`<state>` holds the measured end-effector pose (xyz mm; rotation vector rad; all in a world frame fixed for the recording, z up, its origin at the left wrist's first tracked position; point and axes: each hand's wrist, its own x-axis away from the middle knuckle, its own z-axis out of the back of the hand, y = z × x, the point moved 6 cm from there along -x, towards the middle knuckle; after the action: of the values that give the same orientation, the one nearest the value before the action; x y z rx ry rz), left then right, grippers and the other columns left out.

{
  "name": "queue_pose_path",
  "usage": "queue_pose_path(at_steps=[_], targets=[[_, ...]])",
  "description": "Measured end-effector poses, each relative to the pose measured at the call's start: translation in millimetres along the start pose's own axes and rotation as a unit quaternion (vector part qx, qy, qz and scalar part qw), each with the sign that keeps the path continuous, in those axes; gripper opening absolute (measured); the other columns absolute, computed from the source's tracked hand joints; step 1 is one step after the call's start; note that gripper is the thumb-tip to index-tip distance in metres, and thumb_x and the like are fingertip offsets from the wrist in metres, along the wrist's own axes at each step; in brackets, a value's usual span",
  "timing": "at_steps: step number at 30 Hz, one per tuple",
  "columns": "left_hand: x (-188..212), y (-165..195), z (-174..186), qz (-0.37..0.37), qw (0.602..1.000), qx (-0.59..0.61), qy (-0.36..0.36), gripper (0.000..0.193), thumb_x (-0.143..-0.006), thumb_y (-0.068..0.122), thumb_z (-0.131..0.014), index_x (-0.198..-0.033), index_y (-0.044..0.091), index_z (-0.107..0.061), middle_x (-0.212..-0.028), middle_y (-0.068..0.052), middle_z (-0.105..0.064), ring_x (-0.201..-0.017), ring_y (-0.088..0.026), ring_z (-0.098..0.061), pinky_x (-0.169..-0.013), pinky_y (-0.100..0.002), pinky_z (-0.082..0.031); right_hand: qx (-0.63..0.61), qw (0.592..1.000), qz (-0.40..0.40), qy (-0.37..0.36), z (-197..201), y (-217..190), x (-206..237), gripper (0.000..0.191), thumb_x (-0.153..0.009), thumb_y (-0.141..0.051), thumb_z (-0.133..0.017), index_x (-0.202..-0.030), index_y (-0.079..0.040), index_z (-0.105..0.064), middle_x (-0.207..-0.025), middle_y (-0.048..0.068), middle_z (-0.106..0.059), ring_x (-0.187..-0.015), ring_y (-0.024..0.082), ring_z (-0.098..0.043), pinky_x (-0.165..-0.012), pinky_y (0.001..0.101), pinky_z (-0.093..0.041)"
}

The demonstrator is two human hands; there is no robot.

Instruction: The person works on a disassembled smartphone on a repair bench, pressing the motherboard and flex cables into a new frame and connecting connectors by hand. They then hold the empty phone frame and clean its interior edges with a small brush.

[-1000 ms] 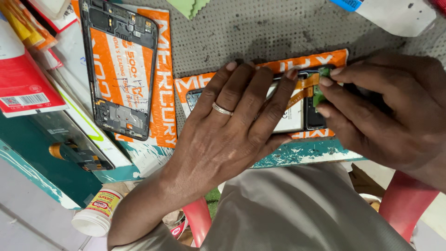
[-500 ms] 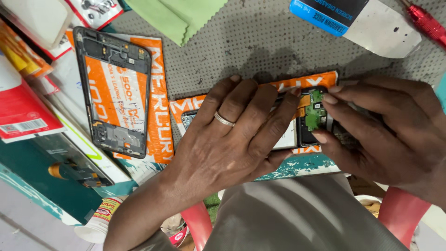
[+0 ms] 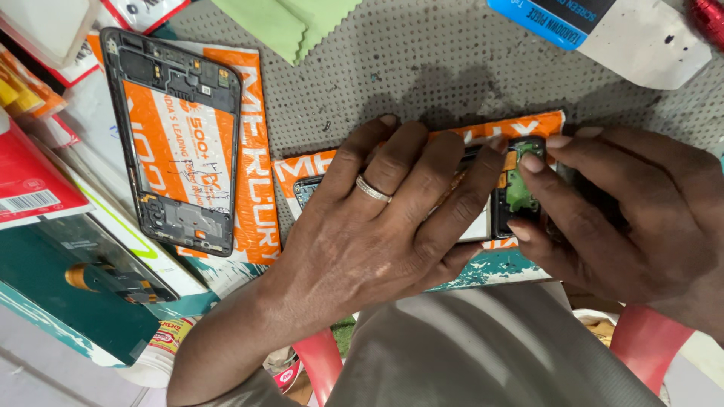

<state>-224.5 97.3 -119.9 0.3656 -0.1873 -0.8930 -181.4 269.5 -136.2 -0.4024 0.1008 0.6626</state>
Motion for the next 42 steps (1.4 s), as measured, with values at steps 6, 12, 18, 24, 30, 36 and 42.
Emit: queue_pose_path(at_steps=[6, 12, 18, 24, 30, 36, 42], targets=[[5, 5, -2, -0.016, 0.998, -0.053, 0.018, 0.046, -0.103, 0.036, -0.071, -0.145, 0.019, -0.061, -0.133, -0.009, -0.052, -0.125, -0.028, -0.054, -0.114, -0.047, -0.048, -0.117, 0.993, -0.018, 0.009, -6, 9, 1, 0.031, -0.087, -0.017, -0.076, -0.110, 0.004, -0.072, -0.111, 0.023, -0.064, -0.089, 0.037, -0.072, -0.075, 0.0447, -0.063], [11, 10, -2, -0.021, 0.997, -0.067, 0.018, 0.051, -0.098, 0.039, -0.071, -0.145, 0.019, -0.062, -0.131, -0.008, -0.054, -0.123, -0.028, -0.056, -0.112, -0.046, -0.048, -0.243, 0.952, -0.182, -0.038, -8, 21, 10, 0.030, -0.085, -0.004, -0.080, -0.110, 0.004, -0.068, -0.103, 0.021, -0.068, -0.083, 0.024, -0.070, -0.072, 0.0332, -0.057], [17, 14, -5, -0.022, 0.999, -0.046, 0.008, 0.057, -0.095, 0.044, -0.074, -0.145, 0.018, -0.062, -0.132, -0.010, -0.054, -0.124, -0.029, -0.055, -0.111, -0.047, -0.048, -0.309, 0.913, -0.263, -0.052, -17, 32, 15, 0.021, -0.091, 0.001, -0.077, -0.107, 0.003, -0.064, -0.097, 0.016, -0.067, -0.085, 0.020, -0.069, -0.081, 0.0297, -0.055], [27, 15, -9, -0.030, 0.999, -0.033, 0.005, 0.063, -0.095, 0.048, -0.077, -0.147, 0.017, -0.060, -0.136, -0.011, -0.053, -0.128, -0.030, -0.053, -0.111, -0.048, -0.047, -0.310, 0.907, -0.269, -0.089, -27, 32, 10, 0.017, -0.090, -0.001, -0.076, -0.105, 0.000, -0.068, -0.093, 0.013, -0.070, -0.085, 0.019, -0.070, -0.082, 0.0300, -0.056], [34, 14, -13, -0.031, 0.999, -0.036, 0.009, 0.060, -0.097, 0.046, -0.077, -0.147, 0.017, -0.060, -0.137, -0.011, -0.053, -0.129, -0.030, -0.053, -0.111, -0.048, -0.047, -0.319, 0.897, -0.281, -0.120, -35, 32, 15, 0.018, -0.093, -0.006, -0.078, -0.107, -0.001, -0.070, -0.093, 0.011, -0.071, -0.085, 0.017, -0.070, -0.084, 0.0302, -0.057], [39, 14, -18, -0.030, 0.999, -0.036, 0.018, 0.052, -0.102, 0.040, -0.073, -0.146, 0.016, -0.061, -0.135, -0.011, -0.053, -0.129, -0.030, -0.054, -0.112, -0.048, -0.049, -0.300, 0.897, -0.293, -0.137, -44, 34, 26, 0.019, -0.091, -0.008, -0.077, -0.107, -0.001, -0.070, -0.093, 0.012, -0.072, -0.086, 0.019, -0.071, -0.084, 0.0320, -0.058], [44, 15, -23, -0.030, 0.997, -0.064, 0.033, 0.048, -0.101, 0.028, -0.067, -0.146, 0.014, -0.059, -0.133, -0.010, -0.053, -0.126, -0.028, -0.055, -0.114, -0.046, -0.049, -0.304, 0.896, -0.296, -0.131, -46, 28, 24, 0.019, -0.093, -0.009, -0.079, -0.107, -0.003, -0.067, -0.097, 0.011, -0.072, -0.092, 0.019, -0.072, -0.090, 0.0329, -0.059]])
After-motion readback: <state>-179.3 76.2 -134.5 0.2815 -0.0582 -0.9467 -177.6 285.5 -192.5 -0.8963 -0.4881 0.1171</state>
